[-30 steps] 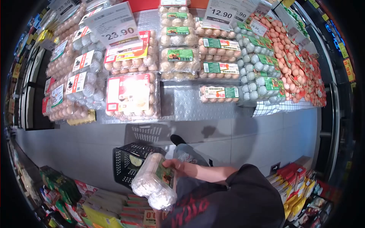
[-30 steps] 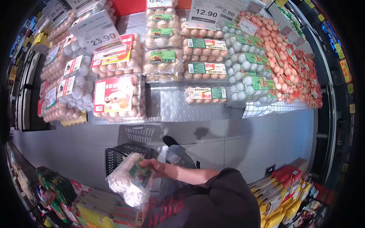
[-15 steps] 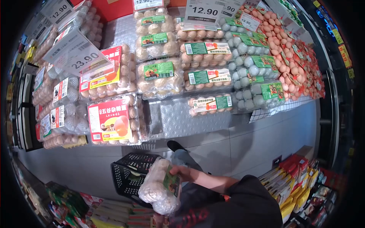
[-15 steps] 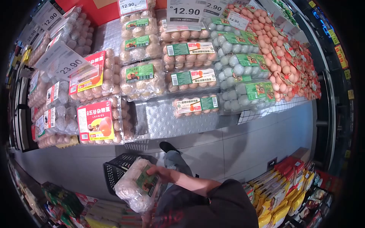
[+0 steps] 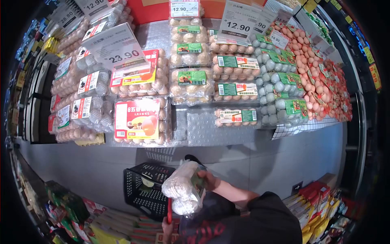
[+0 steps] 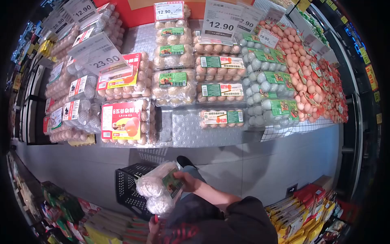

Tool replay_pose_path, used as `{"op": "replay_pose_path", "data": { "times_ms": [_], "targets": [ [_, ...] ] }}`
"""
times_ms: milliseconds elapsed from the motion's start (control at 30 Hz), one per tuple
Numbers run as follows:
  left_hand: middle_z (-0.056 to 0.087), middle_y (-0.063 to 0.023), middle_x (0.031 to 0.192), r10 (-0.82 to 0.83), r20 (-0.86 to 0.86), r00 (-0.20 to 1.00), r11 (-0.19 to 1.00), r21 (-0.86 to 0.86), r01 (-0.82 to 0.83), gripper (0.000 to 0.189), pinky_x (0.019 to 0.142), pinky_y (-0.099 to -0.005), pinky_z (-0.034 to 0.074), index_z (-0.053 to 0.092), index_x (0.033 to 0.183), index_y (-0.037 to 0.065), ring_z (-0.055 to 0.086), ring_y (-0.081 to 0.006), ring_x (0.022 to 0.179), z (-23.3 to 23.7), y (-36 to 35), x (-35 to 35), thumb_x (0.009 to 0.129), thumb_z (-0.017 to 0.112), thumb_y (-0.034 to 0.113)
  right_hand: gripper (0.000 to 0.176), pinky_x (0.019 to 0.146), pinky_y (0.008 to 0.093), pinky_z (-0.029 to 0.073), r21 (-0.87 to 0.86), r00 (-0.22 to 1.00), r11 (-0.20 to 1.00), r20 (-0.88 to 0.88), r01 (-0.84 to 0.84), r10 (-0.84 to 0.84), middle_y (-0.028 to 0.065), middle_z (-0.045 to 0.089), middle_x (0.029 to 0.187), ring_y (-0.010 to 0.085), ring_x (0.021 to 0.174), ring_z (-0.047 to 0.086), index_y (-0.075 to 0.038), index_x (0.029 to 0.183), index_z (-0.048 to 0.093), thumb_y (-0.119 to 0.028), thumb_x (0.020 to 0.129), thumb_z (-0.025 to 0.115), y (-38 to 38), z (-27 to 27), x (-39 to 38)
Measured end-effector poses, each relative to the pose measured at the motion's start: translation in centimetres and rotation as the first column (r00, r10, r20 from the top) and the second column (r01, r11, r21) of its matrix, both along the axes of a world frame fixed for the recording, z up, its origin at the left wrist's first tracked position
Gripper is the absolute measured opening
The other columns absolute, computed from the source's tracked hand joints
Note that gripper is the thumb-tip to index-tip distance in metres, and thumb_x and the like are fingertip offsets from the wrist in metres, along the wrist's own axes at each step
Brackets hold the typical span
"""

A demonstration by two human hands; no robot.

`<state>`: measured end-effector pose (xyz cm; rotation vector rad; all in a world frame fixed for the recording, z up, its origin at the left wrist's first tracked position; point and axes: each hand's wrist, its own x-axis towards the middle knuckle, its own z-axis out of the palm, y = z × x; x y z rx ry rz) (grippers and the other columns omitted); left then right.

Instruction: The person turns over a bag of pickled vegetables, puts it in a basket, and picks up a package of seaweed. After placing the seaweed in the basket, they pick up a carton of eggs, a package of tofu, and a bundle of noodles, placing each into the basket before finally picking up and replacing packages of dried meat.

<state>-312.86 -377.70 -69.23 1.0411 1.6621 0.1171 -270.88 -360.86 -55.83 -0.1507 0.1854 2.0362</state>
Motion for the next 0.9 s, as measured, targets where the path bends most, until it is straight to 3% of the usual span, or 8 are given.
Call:
{"op": "replay_pose_path", "data": {
  "times_ms": [100, 167, 233, 333, 433, 533, 600, 900],
  "targets": [
    [0.059, -0.0152, 0.120, 0.144, 0.380, 0.914, 0.979, 0.081, -0.188, 0.056, 0.097, -0.0343, 0.045, 0.049, 0.130, -0.001, 0.057, -0.0233, 0.114, 0.5, 2.1, 1.0, 0.079, 0.069, 0.000, 0.063, 0.092, 0.0429, 0.054, 0.008, 0.997, 0.999, 0.074, -0.039, 0.039, 0.0170, 0.061, 0.124, 0.0277, 0.109, 0.064, 0.002, 0.134, 0.047, -0.035, 0.087, 0.066, 0.2, 0.9, 0.0],
    [0.059, -0.0148, 0.121, -0.044, 0.219, 0.975, 0.933, 0.359, -0.038, 0.058, 0.098, -0.0342, 0.044, 0.047, 0.133, 0.001, 0.056, -0.0233, 0.115, 6.4, 6.6, 4.9, 0.079, 0.069, 0.000, 0.070, 0.092, 0.0432, 0.054, -0.072, 0.971, 0.997, 0.235, -0.026, 0.042, 0.0163, 0.061, 0.124, 0.0280, 0.109, 0.063, 0.001, 0.135, 0.046, -0.039, 0.084, 0.070, 0.3, 3.5, -0.7],
    [0.056, -0.0157, 0.125, -0.009, 0.210, 0.978, 0.919, 0.387, -0.075, 0.062, 0.100, -0.0349, 0.043, 0.046, 0.135, 0.002, 0.054, -0.0234, 0.118, 9.0, 8.7, 6.6, 0.078, 0.068, -0.002, 0.068, 0.093, 0.0420, 0.053, -0.078, 0.960, 0.997, 0.281, 0.024, -0.001, 0.0155, 0.061, 0.123, 0.0270, 0.109, 0.063, 0.001, 0.136, 0.045, -0.039, 0.086, 0.068, 0.2, 4.5, -2.3],
    [0.051, -0.0150, 0.133, 0.083, 0.475, 0.876, 0.917, 0.308, -0.254, 0.070, 0.101, -0.0349, 0.042, 0.040, 0.139, 0.001, 0.054, -0.0225, 0.118, 11.5, 10.7, 8.1, 0.079, 0.074, 0.003, 0.063, 0.096, 0.0419, 0.051, -0.051, 0.958, 0.996, 0.280, 0.072, -0.055, 0.0145, 0.060, 0.124, 0.0254, 0.111, 0.061, 0.000, 0.136, 0.045, -0.037, 0.090, 0.064, -0.1, 6.0, -6.0],
    [0.050, -0.0147, 0.133, -0.052, 0.550, 0.834, 0.882, 0.417, -0.220, 0.085, 0.103, -0.0355, 0.041, 0.033, 0.142, -0.002, 0.050, -0.0225, 0.123, 17.9, 12.1, 9.3, 0.074, 0.083, 0.008, 0.058, 0.097, 0.0411, 0.050, 0.002, 0.970, 0.996, 0.225, 0.094, -0.092, 0.0135, 0.059, 0.127, 0.0233, 0.114, 0.060, -0.001, 0.136, 0.045, -0.035, 0.092, 0.062, -0.5, 8.9, -9.4],
    [0.043, -0.0161, 0.140, -0.131, 0.662, 0.738, 0.807, 0.504, -0.309, 0.107, 0.106, -0.0403, 0.039, 0.026, 0.145, -0.002, 0.047, -0.0261, 0.128, 20.3, 11.9, 9.0, 0.065, 0.092, 0.029, 0.057, 0.098, 0.0404, 0.049, 0.026, 0.961, 0.998, 0.269, 0.057, -0.061, 0.0125, 0.059, 0.127, 0.0221, 0.115, 0.059, -0.002, 0.136, 0.046, -0.033, 0.092, 0.064, -0.7, 10.8, -12.1],
    [0.038, -0.0169, 0.143, -0.137, 0.777, 0.614, 0.749, 0.487, -0.449, 0.122, 0.108, -0.0452, 0.039, 0.020, 0.147, 0.000, 0.044, -0.0284, 0.130, 22.9, 12.4, 9.5, 0.059, 0.091, 0.047, 0.058, 0.099, 0.0396, 0.049, 0.063, 0.861, 0.996, 0.502, 0.056, -0.081, 0.0107, 0.059, 0.126, 0.0208, 0.115, 0.059, -0.002, 0.135, 0.047, -0.032, 0.090, 0.068, -0.9, 12.6, -13.9],
    [0.048, -0.0126, 0.134, 0.154, 0.934, 0.321, 0.640, 0.153, -0.753, 0.071, 0.105, -0.0375, 0.041, 0.034, 0.140, 0.001, 0.050, -0.0211, 0.122, 26.7, 11.5, 10.0, 0.085, 0.075, 0.020, 0.053, 0.096, 0.0323, 0.047, 0.243, 0.543, 0.966, 0.801, 0.093, -0.253, 0.0061, 0.060, 0.121, 0.0149, 0.112, 0.057, -0.004, 0.130, 0.050, -0.014, 0.084, 0.076, -3.5, 14.9, -19.0]
  ]
}}
